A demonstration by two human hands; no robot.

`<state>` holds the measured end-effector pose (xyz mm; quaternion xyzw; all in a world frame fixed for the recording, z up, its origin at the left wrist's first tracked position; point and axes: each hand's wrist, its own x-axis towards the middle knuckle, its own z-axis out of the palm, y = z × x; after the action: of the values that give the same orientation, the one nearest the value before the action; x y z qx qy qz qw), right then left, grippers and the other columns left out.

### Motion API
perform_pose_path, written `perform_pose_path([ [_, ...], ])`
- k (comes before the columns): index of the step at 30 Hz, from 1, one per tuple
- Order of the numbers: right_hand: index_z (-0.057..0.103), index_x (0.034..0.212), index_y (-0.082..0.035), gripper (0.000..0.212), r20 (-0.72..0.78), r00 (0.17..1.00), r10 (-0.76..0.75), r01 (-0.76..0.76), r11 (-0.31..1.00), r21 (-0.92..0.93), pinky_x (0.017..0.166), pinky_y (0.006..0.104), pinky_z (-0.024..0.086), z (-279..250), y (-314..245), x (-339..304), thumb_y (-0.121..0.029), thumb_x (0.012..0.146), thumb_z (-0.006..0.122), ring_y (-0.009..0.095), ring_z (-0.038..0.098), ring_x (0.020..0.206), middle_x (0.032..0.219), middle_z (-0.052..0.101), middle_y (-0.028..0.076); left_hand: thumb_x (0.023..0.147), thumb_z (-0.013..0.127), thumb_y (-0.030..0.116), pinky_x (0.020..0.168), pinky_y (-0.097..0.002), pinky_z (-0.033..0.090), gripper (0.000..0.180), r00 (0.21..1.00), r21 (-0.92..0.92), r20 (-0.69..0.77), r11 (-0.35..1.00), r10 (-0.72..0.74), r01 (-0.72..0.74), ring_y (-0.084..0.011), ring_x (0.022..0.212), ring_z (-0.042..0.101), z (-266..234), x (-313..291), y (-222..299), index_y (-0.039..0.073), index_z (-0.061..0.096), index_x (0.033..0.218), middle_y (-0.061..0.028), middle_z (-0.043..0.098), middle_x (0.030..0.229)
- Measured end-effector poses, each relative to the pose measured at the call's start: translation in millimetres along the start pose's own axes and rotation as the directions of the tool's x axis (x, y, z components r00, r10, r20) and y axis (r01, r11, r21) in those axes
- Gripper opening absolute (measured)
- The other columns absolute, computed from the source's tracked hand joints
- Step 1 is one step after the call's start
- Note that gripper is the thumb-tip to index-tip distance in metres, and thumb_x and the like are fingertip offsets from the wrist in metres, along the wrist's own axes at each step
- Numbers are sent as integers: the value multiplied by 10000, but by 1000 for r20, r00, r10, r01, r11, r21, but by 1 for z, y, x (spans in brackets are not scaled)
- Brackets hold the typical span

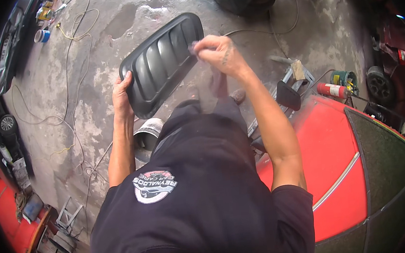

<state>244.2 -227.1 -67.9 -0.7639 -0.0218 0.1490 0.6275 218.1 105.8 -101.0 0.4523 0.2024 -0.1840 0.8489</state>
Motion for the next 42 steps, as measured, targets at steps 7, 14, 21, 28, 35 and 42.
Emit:
perform_pose_path([
  [7,704,1044,14,168,-276,843,-462,307,834,-459,794,361,563,42,-31,36,-58,901,653,276,690,927,1010,722,146,1073,580,247,805,-357,627,287,1000,-57,4,998,31,-31,-201,892,745,42,12,-3,-10,647,1183,-125,740,1049],
  [14,712,1075,8,268,9,794,-608,537,693,-481,886,420,543,113,-8,-26,20,822,625,366,635,1017,1161,648,167,1125,452,297,733,-326,632,385,999,-147,-41,989,28,-33,-210,816,749,41,27,-7,-25,661,1150,-133,746,1021],
  [21,686,1172,-3,364,177,698,-693,679,564,-470,903,412,543,127,-27,-33,-3,810,660,314,641,1036,1189,647,144,1126,432,326,837,-408,613,420,998,-14,-37,999,47,-48,-264,969,723,58,17,-14,-29,619,1249,-158,712,1133],
  [28,704,1182,4,310,-129,779,-614,444,685,-577,895,388,541,85,16,-60,-11,878,641,315,655,1027,1175,647,139,1099,504,304,951,-449,587,391,991,-137,-10,982,-131,129,-300,1037,719,46,38,-39,-28,637,1257,-169,716,1192],
  [35,737,1167,18,284,-708,674,210,59,940,335,870,298,523,34,101,-113,-77,922,629,172,663,1036,1116,748,121,1075,566,281,1082,-450,519,433,948,86,58,947,-314,308,-296,1217,663,14,56,-47,-35,590,1369,-150,674,1342],
  [42,699,1189,79,364,-539,347,767,-74,596,800,891,340,532,98,263,-265,-108,878,732,232,684,1002,1111,739,160,1087,557,274,910,-382,570,380,887,340,140,863,-440,374,-246,1014,709,55,97,-120,-55,632,1261,-137,729,1145],
])
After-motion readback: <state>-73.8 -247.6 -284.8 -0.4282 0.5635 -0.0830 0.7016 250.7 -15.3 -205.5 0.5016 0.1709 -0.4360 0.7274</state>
